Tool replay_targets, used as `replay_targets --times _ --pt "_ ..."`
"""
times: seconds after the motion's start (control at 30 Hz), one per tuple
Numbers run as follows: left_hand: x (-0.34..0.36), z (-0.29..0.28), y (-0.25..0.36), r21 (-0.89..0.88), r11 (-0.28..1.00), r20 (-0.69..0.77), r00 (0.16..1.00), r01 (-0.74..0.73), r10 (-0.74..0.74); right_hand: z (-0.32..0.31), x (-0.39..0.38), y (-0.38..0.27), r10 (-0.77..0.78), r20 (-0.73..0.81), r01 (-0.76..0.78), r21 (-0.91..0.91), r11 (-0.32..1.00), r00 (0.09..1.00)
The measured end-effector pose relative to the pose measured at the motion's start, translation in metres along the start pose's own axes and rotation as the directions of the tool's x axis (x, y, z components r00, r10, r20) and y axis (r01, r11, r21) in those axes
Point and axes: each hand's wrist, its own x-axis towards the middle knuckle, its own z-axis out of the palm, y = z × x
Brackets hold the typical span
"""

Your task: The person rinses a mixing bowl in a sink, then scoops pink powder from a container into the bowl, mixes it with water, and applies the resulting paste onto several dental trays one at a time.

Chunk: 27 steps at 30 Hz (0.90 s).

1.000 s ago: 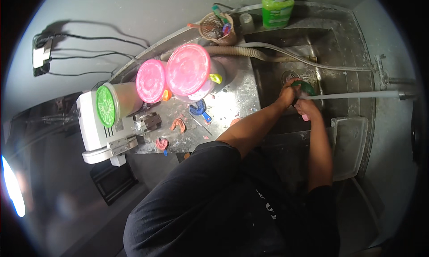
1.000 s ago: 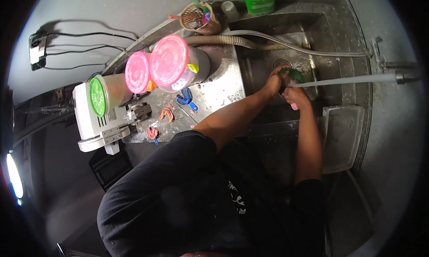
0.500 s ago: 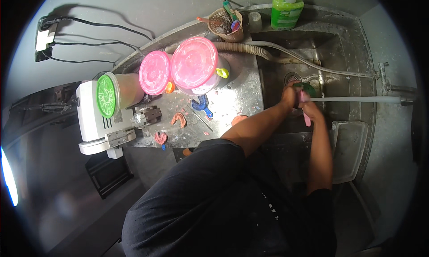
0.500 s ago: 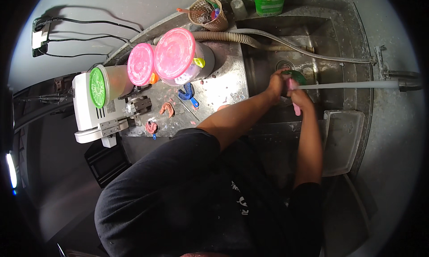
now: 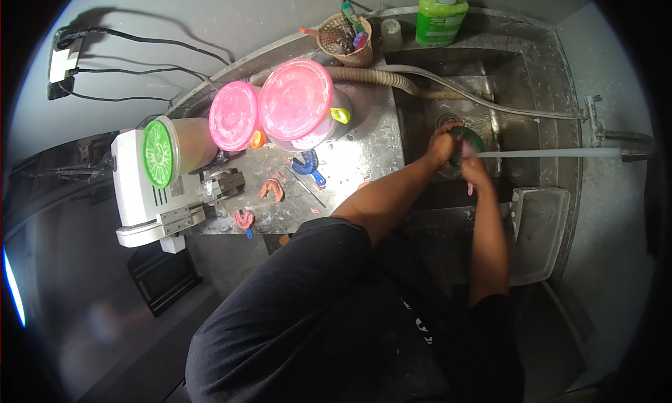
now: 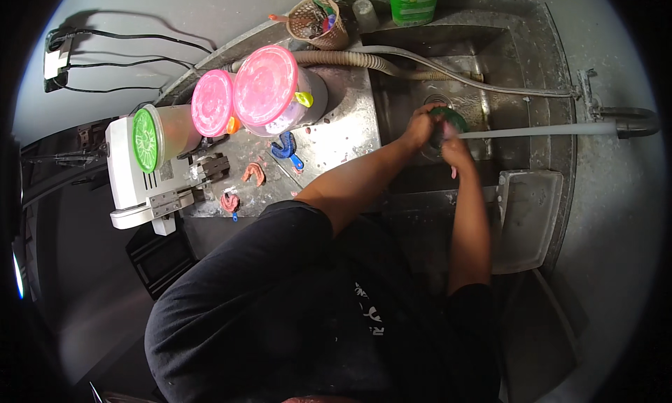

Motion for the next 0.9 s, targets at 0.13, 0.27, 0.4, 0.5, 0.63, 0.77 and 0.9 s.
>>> replay_targets --times 0.13,0.27,0.4,0.5,0.63,0.77,0.9 --pt "-0.010 -0.014 0.043 0.119 0.983 0.041 0.989 0.139 -0.144 -0.013 -0.031 -0.031 0.048 0.361 -0.145 0.245 0.959 0.931" --pt "-0.021 -0.033 0.085 0.886 0.215 0.276 0.839 -0.412 0.470 -0.033 -0.074 -0.057 -0.068 0.050 0.081 -0.335 0.939 0.996" --pt "-0.027 -0.039 0.105 0.849 0.048 0.363 0.648 -0.526 0.670 -0.058 -0.117 -0.075 -0.138 -0.045 0.120 -0.279 0.953 0.989" --pt "-0.021 -0.049 0.117 0.534 0.745 0.064 0.898 -0.400 0.436 -0.108 -0.135 -0.074 -0.038 -0.192 0.012 -0.131 0.991 0.981" --pt "-0.026 -0.081 0.132 -0.465 0.845 0.235 0.957 0.265 -0.170 -0.204 -0.124 -0.065 -0.069 -0.493 0.066 -0.023 0.998 0.868" --pt "-0.054 -0.109 0.139 -0.454 0.785 0.306 0.901 0.422 -0.307 -0.276 -0.090 -0.047 -0.292 -0.762 -0.238 -0.500 0.833 0.578" --pt "-0.084 -0.127 0.132 -0.347 0.888 0.109 0.953 0.302 -0.282 -0.299 -0.068 -0.015 -0.330 -0.752 -0.293 -0.562 0.773 0.571"
